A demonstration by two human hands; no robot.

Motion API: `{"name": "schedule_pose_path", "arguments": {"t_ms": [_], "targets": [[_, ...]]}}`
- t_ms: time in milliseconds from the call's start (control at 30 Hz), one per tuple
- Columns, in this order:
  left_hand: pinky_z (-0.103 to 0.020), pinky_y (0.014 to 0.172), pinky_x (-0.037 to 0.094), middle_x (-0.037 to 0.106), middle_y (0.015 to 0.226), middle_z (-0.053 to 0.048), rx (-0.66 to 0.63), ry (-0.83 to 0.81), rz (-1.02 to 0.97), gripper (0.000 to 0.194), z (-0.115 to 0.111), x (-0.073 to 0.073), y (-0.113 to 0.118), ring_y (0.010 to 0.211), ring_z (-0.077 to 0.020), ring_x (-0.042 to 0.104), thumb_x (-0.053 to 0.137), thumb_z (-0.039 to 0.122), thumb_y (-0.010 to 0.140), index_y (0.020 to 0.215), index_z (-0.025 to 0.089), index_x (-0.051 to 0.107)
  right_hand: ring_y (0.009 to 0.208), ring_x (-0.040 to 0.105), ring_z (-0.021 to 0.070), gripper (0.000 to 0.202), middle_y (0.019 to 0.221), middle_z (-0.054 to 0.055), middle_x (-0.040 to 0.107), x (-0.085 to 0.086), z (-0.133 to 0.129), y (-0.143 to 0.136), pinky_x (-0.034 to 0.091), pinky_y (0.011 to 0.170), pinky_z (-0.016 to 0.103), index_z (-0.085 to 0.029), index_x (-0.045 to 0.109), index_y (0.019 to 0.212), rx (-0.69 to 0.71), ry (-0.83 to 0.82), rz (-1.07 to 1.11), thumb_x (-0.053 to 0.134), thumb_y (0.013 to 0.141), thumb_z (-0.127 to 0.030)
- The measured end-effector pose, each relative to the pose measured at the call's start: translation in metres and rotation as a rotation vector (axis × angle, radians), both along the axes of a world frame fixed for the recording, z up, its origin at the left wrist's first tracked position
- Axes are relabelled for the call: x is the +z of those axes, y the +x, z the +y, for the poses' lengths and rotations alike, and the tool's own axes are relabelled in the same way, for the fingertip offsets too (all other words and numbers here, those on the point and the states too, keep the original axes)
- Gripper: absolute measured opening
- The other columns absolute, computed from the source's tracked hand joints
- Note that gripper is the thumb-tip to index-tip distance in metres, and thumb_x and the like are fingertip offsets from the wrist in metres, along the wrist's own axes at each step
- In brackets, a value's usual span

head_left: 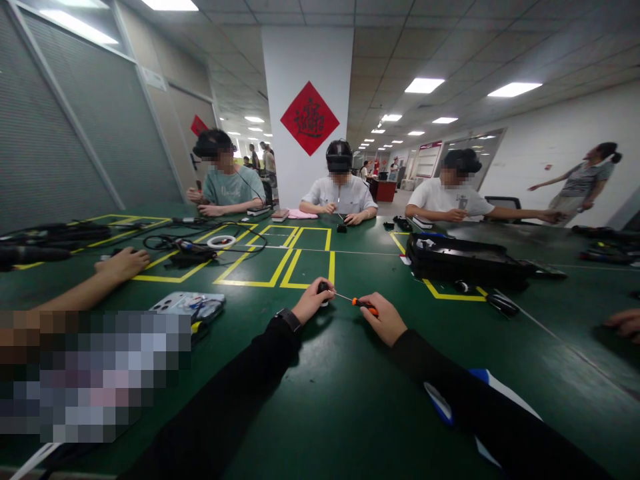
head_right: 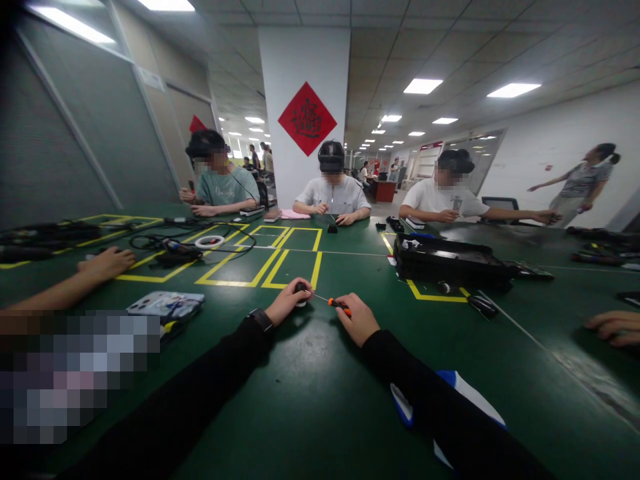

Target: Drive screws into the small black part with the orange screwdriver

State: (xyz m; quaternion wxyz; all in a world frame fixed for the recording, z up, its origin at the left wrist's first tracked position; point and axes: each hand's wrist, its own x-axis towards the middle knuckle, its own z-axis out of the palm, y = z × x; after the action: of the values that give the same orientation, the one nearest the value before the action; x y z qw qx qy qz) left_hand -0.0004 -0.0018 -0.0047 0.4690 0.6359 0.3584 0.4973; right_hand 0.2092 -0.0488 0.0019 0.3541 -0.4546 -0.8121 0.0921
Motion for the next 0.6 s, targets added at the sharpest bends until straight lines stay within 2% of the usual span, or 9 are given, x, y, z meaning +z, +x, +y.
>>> {"name": "schedule_pose_path", "arguments": {"t_ms": [100, 200, 367, 600], "targets": [[-0.025, 0.071, 0.042, 0.057, 0.081, -0.001, -0.016, 0.02, 0.008, 0.021, -0.0007, 0.0002, 0.0, 0.075, -0.0109, 0.054, 0.053, 0.014, 0.064, 0.085, 0.016, 0.05, 0.079, 0.051, 0.0149, 0.023, 0.088, 0.004, 0.054, 0.0022, -0.0022, 0.0016, 0.04, 0.073, 0.028, -0.02, 0.054, 0.096, 0.01, 0.006, 0.008, 0.05, 0.074, -0.019], [-0.025, 0.07, 0.042, 0.057, 0.082, 0.0, -0.048, 0.025, 0.013, 0.024, 0.0001, -0.0015, -0.0004, 0.074, -0.0106, 0.054, 0.051, 0.01, 0.063, 0.085, 0.016, 0.049, 0.077, 0.051, 0.0147, 0.025, 0.086, 0.003, 0.056, 0.0028, -0.0038, 0.001, 0.04, 0.073, 0.028, -0.02, 0.053, 0.101, -0.003, -0.028, -0.021, 0.049, 0.076, -0.022], [-0.023, 0.067, 0.041, 0.056, 0.081, 0.0, -0.062, 0.057, 0.016, 0.024, 0.0021, -0.0039, -0.0019, 0.072, -0.0102, 0.053, 0.049, 0.008, 0.062, 0.085, 0.017, 0.049, 0.083, 0.049, 0.0167, 0.024, 0.088, 0.006, 0.057, 0.0041, -0.0032, -0.0004, 0.038, 0.077, 0.031, -0.019, 0.056, 0.098, -0.013, -0.019, -0.081, 0.039, 0.083, -0.025], [-0.022, 0.065, 0.041, 0.057, 0.08, 0.0, -0.042, 0.032, 0.038, 0.024, 0.0006, -0.0016, -0.0005, 0.07, -0.0097, 0.053, 0.049, 0.009, 0.061, 0.083, 0.016, 0.049, 0.078, 0.051, 0.0145, 0.025, 0.093, 0.004, 0.049, 0.0047, -0.0071, 0.0004, 0.04, 0.072, 0.026, -0.023, 0.052, 0.103, -0.063, 0.022, -0.093, 0.049, 0.078, -0.025]]}}
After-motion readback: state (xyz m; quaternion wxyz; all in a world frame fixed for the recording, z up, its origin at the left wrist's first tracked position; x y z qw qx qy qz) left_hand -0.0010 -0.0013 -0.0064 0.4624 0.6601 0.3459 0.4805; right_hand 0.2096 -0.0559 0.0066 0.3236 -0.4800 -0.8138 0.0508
